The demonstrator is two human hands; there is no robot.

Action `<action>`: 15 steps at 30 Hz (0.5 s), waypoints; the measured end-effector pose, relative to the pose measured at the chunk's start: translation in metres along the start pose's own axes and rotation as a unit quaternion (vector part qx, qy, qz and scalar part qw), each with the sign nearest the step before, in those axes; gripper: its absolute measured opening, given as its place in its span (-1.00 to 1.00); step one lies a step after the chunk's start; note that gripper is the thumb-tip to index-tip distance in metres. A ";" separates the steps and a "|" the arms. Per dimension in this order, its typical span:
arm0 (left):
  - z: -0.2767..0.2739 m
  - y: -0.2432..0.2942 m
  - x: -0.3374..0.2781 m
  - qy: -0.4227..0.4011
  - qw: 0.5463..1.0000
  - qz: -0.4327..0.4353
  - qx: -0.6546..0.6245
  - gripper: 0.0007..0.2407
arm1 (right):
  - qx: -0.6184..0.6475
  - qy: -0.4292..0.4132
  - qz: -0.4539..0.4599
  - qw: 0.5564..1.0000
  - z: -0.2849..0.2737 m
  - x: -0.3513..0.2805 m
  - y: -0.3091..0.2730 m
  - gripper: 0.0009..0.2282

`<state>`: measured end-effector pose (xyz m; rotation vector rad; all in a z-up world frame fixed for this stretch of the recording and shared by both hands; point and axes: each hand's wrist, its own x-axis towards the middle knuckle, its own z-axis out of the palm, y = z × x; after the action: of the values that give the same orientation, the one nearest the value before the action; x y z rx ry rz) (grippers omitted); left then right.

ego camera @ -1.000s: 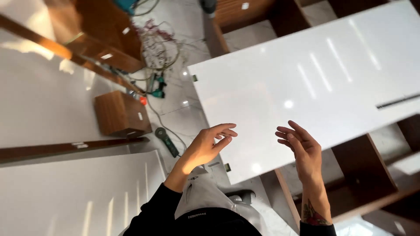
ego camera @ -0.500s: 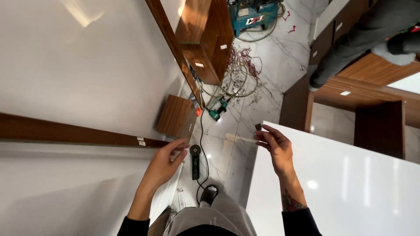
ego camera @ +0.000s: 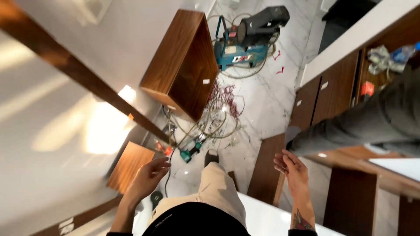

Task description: Measuring, cutting, and adhering LED light strips to the interior shelves and frame of a wooden cabinet.

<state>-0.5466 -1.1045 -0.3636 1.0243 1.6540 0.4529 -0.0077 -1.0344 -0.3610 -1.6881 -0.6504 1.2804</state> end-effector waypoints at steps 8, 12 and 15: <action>0.004 0.226 0.132 -0.015 0.989 0.144 -0.037 -0.54 | -0.074 -0.078 -0.082 0.991 0.045 0.195 -0.189 -0.67; 0.015 0.229 0.209 0.000 0.996 0.090 -0.026 -0.54 | -0.068 -0.113 -0.102 0.986 0.087 0.295 -0.244 -0.66; 0.028 0.248 0.267 0.013 0.998 0.051 -0.032 -0.54 | -0.063 -0.123 -0.099 0.985 0.112 0.365 -0.276 -0.68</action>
<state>-0.4340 -0.7568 -0.3489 1.0626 1.6037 0.5861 0.0354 -0.5691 -0.2973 -1.5324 -1.0383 1.3380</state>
